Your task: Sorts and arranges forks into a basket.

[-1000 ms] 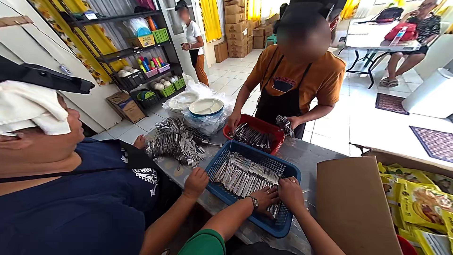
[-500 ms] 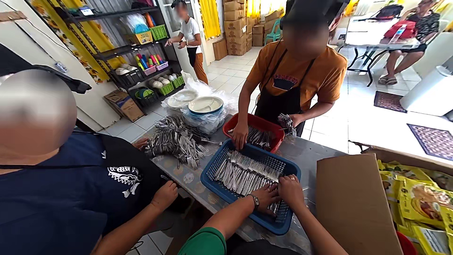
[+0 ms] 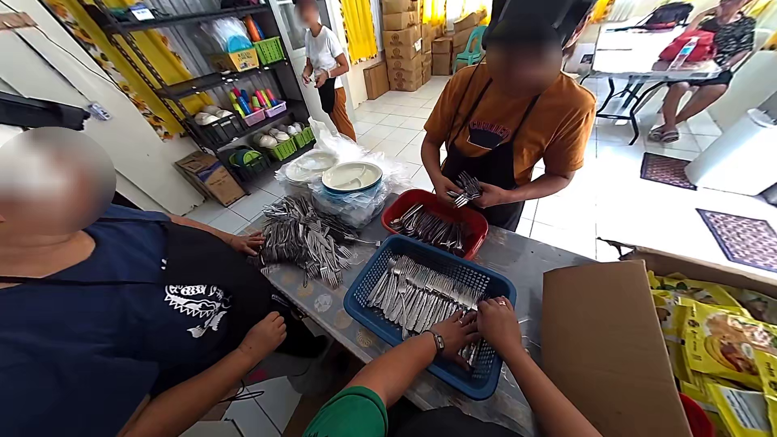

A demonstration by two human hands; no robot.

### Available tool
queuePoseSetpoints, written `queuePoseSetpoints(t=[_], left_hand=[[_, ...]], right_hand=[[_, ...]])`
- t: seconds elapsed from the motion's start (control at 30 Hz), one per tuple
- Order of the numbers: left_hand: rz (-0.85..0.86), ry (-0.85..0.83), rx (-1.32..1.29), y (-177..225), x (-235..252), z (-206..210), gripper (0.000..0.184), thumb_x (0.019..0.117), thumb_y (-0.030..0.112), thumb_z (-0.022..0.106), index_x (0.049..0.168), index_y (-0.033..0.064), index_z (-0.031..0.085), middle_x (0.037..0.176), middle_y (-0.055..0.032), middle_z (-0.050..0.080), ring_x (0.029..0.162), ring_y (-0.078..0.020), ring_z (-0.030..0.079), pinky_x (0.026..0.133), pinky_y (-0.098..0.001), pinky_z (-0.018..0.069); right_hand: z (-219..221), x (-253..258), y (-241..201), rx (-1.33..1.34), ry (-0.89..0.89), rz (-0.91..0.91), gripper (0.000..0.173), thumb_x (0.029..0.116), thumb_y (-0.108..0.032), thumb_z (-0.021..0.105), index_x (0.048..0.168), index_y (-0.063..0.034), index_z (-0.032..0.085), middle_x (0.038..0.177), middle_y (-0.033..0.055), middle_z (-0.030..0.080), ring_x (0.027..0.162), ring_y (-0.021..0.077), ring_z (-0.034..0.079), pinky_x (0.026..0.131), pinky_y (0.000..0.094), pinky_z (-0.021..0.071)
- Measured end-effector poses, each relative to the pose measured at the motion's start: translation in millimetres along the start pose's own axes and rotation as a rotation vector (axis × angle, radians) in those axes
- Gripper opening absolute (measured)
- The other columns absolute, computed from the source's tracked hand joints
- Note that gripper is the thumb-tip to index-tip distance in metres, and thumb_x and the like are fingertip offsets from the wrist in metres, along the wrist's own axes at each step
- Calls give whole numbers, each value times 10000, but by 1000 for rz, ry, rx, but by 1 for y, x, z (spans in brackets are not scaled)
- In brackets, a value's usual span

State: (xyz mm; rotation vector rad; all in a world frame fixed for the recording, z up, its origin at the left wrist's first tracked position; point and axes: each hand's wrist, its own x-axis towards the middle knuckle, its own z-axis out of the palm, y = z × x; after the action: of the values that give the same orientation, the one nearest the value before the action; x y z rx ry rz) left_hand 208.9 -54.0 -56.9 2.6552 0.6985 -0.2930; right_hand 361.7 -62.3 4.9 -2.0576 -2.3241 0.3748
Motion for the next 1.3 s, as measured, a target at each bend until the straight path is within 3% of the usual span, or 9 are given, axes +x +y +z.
queuePoseSetpoints(t=[0.13,0.3,0.43,0.73,0.87,0.97,1.1,1.2,1.3], left_hand=[[-7,-16,-1,2,0,-1,870,916,441,760,1584,41,371,1691,-190,246,1598,-384,46,1263,-602,6],[-22,25,-30,1,-2,-1,971,808,430,866,1566,36,404,1678,-197,275,1595,-386,73,1262,-609,13],[-51,-20,-28,2,-1,-2,918,882,412,806,1586,29,358,1694,-191,236,1600,-374,48,1263,-601,4],[-41,-14,-32,1,-1,-1,928,887,400,804,1594,21,337,1690,-196,244,1599,-371,66,1266,-592,5],[-34,7,-43,-1,-2,3,1006,830,434,847,1595,28,336,1692,-195,240,1600,-360,67,1268,-584,9],[-34,-8,-28,-1,-3,-1,969,862,407,825,1599,26,324,1695,-197,228,1600,-367,66,1270,-579,9],[-60,82,-67,10,-13,-28,1026,727,393,928,1540,7,434,1638,-235,341,1565,-409,204,1274,-569,74],[-166,129,-192,14,-32,-59,663,931,256,769,1474,-28,515,1559,-250,456,1485,-416,379,1249,-548,222],[-322,350,-295,5,-65,-66,306,1028,166,628,1239,-47,691,1276,-230,676,1269,-374,607,1127,-508,436]], right_hand=[[0,-1,0,15,29,-6,293,1040,-120,507,1155,38,725,1231,202,712,1321,353,581,1245,475,270],[1,0,1,21,53,-14,285,1035,-113,512,1129,38,734,1201,204,721,1300,357,595,1240,475,281],[1,0,1,12,42,-10,287,1038,-114,506,1134,31,735,1208,197,722,1306,343,594,1240,457,281],[2,0,2,6,47,-14,297,1045,-117,494,1136,32,735,1207,194,724,1303,341,597,1242,453,281],[2,0,2,-5,22,-6,301,1047,-116,484,1138,25,734,1220,184,721,1314,327,590,1242,446,280],[0,0,2,9,34,-15,295,1042,-120,496,1129,31,734,1209,191,723,1305,343,593,1234,456,289],[-15,-5,0,68,50,-48,313,1036,-113,490,1148,78,711,1234,273,689,1309,431,568,1205,538,312],[-15,-6,1,110,40,-57,298,1029,-111,512,1115,97,708,1200,303,690,1280,465,581,1175,574,343],[-4,-2,5,114,78,-61,251,1012,-102,558,1070,75,725,1157,283,707,1251,446,605,1171,584,348]])
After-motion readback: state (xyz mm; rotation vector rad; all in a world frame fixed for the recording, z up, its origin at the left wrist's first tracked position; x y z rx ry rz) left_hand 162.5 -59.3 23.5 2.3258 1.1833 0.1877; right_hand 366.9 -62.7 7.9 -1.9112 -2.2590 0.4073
